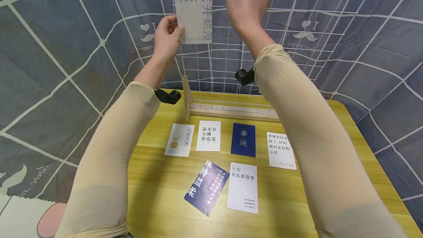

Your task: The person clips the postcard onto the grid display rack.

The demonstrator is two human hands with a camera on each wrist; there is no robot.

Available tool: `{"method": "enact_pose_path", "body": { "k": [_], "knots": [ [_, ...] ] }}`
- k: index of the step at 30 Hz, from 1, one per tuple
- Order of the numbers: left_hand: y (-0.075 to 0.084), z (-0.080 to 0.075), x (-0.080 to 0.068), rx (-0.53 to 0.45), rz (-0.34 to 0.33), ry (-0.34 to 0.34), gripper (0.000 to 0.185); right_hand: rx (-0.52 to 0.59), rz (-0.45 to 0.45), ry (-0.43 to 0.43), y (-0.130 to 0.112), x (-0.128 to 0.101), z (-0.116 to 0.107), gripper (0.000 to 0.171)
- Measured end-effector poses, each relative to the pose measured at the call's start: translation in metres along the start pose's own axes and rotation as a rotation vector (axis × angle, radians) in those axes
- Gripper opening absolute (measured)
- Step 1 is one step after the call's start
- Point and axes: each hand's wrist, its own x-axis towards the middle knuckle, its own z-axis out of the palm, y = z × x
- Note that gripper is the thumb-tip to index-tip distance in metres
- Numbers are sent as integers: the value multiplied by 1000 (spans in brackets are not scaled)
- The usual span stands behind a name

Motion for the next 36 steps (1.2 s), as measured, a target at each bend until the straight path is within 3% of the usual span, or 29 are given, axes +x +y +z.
{"method": "enact_pose_path", "body": {
  "k": [7,36],
  "knots": [
    [-1,3,-1,24,19,15,26,7,-20,12,-1,0,2,33],
    [2,8,-4,36,-14,42,25,41,-25,-11,-7,-1,4,34]
  ]
}}
